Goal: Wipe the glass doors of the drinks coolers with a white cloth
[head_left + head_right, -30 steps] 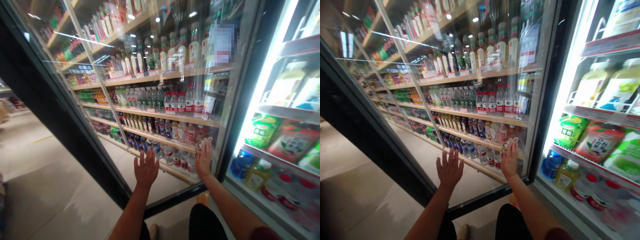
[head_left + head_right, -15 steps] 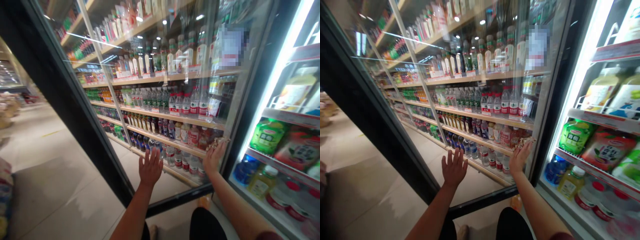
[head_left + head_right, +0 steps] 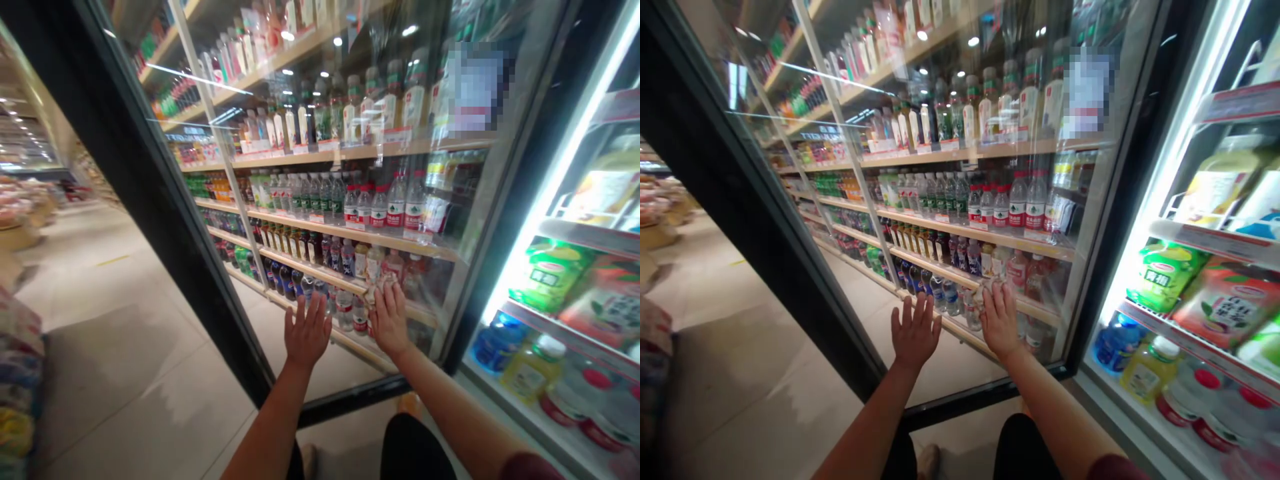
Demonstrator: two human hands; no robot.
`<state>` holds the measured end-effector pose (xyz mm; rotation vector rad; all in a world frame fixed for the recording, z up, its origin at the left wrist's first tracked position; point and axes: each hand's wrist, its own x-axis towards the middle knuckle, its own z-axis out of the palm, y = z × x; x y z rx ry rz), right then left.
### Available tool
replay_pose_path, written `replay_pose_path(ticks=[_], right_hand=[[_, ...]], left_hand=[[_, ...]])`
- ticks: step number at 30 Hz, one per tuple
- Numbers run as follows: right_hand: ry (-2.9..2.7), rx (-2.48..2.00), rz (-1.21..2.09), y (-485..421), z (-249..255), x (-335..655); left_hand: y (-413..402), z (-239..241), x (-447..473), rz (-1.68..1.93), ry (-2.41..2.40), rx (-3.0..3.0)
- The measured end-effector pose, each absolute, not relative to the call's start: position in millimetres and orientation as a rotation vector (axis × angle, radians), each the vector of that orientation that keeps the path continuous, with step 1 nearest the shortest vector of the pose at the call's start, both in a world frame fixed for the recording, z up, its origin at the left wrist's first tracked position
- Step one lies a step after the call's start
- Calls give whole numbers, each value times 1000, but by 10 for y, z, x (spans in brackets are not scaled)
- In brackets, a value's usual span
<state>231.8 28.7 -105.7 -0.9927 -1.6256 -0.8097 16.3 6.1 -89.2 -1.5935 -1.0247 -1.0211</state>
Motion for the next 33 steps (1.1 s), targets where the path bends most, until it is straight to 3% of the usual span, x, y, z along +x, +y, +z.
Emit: replay_pose_path(ticks=[6, 13, 19, 26, 33], right_hand=[[-1604, -975, -734, 301, -447, 2173], [-1612, -896, -803, 229, -706, 1807], [-1691, -832, -800, 207, -152, 1469], [-1771, -692, -913, 257, -328, 1720], [-1597, -881, -813, 355, 218, 2025]], left_hand=[[71, -902, 158, -1040, -1023, -1614], [70, -915, 161, -1044, -1029, -1620], [104, -926, 125, -1067, -992, -1616], [84, -921, 135, -1048, -990, -1608], [75, -894, 144, -1048, -1016, -1606]])
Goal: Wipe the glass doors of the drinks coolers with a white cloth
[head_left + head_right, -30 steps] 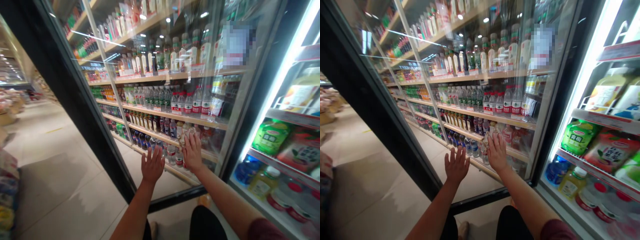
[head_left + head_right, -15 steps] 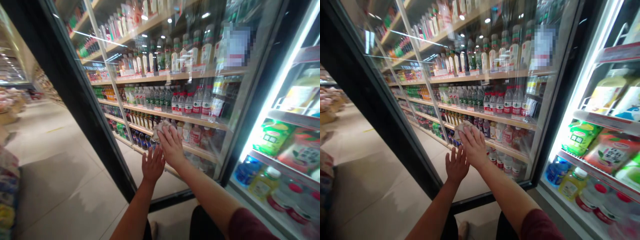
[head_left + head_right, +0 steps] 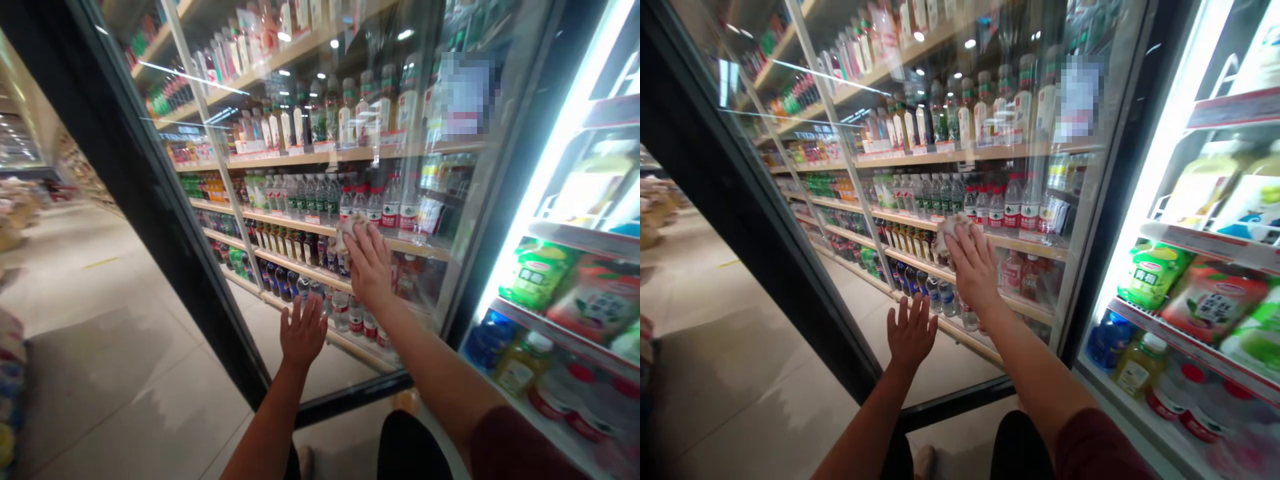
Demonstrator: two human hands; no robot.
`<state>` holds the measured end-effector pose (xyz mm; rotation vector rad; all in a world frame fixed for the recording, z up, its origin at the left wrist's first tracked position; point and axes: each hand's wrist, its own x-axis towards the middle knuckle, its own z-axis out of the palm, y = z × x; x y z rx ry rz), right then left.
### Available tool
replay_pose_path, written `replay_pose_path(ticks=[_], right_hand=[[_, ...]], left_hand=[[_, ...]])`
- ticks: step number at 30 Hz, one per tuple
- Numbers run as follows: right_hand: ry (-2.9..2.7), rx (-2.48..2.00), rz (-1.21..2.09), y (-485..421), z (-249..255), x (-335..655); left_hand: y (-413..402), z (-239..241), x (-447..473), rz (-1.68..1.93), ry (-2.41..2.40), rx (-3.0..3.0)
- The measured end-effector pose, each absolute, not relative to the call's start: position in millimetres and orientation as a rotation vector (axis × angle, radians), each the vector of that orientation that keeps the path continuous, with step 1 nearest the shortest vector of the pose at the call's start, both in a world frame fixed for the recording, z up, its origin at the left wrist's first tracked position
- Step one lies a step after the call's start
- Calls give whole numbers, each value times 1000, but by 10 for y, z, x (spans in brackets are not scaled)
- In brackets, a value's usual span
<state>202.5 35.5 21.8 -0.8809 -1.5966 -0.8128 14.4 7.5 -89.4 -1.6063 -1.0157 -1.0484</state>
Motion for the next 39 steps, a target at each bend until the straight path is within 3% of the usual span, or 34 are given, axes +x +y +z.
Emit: replay_pose_path(ticks=[7, 15, 22, 29, 36, 39], right_hand=[[-1793, -746, -901, 244, -711, 2097], [-1616, -893, -785, 410, -75, 2363], [-1815, -815, -787, 237, -937, 2283], [-1645, -939, -738, 370, -372, 2555], [-1747, -961, -799, 221, -1146, 2467], [-1799, -981, -767, 218, -1007, 2531]], left_hand=[[56, -889, 152, -1030, -1021, -1606], [86, -918, 144, -1030, -1038, -1590], [78, -917, 143, -1031, -1018, -1600], [102, -926, 131, -1051, -1018, -1611], [83, -928, 138, -1033, -1030, -1600], [84, -908, 133, -994, -1014, -1587]])
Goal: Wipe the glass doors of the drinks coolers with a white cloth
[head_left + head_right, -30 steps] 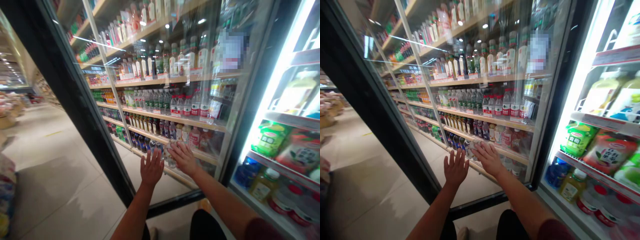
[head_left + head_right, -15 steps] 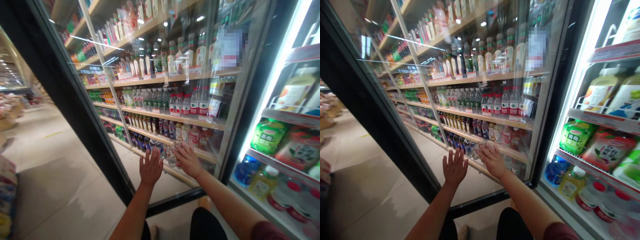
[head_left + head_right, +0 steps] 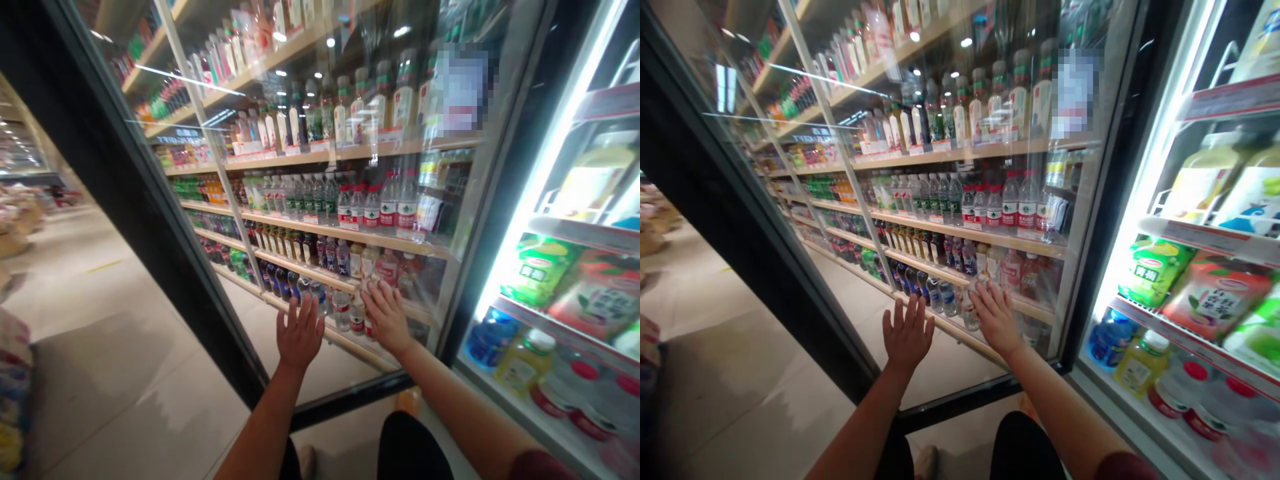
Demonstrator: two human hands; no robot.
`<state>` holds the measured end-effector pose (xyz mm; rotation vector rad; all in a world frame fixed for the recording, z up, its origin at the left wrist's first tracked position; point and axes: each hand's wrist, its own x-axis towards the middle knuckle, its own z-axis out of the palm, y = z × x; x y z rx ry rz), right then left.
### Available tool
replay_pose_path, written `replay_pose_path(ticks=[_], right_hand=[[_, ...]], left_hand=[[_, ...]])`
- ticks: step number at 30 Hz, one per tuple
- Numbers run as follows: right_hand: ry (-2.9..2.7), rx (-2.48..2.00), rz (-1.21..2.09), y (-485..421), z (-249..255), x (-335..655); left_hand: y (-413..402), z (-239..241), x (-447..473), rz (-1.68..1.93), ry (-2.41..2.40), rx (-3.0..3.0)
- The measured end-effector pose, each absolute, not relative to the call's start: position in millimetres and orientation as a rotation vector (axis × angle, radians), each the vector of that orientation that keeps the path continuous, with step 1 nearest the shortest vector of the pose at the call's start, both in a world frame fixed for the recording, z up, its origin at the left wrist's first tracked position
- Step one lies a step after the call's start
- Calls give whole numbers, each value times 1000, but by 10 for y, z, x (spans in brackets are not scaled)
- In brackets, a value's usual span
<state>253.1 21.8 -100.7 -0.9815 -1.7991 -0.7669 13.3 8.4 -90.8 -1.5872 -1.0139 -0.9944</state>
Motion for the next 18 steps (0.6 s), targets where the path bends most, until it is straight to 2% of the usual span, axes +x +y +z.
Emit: replay_pose_path(ticks=[3, 5, 11, 13, 18], right_hand=[[-1649, -1026, -730, 309, -602, 2653], [-1572, -1021, -722, 355, -512, 2706], [-1626, -1013, -741, 278, -1312, 2751], [-1630, -1048, -721, 290, -1392, 2822], [-1473, -1102, -651, 479, -866, 3116]], left_hand=[[88, -892, 131, -991, -1000, -1585], [89, -889, 131, -1002, -997, -1586], [85, -903, 132, -1021, -985, -1597], [86, -907, 133, -1025, -988, -1609], [90, -900, 143, -1038, -996, -1609]])
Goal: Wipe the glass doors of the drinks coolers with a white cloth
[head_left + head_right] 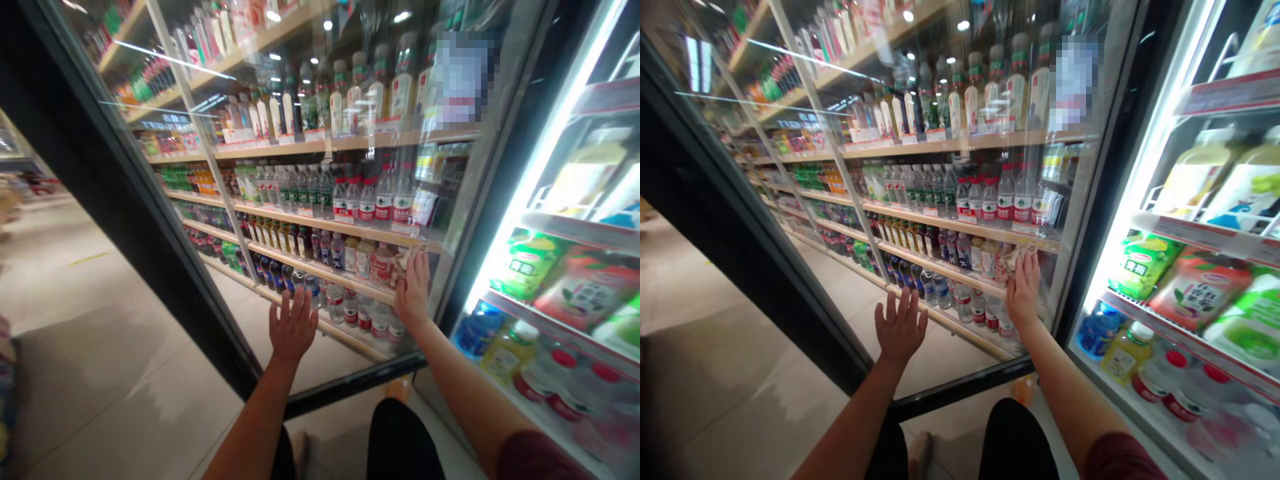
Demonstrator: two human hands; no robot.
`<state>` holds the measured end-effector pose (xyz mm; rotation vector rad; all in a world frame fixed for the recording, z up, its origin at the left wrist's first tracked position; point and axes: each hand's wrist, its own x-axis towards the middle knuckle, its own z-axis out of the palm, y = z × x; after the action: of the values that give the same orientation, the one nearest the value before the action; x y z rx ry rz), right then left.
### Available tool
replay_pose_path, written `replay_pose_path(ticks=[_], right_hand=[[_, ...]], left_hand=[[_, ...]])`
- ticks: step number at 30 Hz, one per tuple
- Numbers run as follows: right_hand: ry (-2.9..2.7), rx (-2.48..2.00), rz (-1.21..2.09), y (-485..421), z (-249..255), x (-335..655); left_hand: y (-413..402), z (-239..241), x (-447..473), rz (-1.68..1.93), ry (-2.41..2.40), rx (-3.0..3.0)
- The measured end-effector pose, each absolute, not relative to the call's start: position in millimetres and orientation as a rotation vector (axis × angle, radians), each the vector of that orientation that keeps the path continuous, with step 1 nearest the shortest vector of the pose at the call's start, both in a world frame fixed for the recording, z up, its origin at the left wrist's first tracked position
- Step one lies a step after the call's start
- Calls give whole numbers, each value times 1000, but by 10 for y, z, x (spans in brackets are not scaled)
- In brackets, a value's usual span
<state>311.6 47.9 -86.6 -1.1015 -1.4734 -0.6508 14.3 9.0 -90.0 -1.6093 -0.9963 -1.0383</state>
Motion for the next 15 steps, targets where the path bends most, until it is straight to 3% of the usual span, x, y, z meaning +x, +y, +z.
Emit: replay_pose_path(ticks=[3, 9, 15], right_hand=[[-1427, -1115, -614, 517, -897, 3197], [-1396, -1251, -564, 457, -1643, 3256], [-1150, -1256, -483, 648, -937, 3517]], left_hand=[[86, -893, 154, -1046, -993, -1612], [78, -915, 162, -1050, -1022, -1609], [83, -914, 165, -1074, -1004, -1614]])
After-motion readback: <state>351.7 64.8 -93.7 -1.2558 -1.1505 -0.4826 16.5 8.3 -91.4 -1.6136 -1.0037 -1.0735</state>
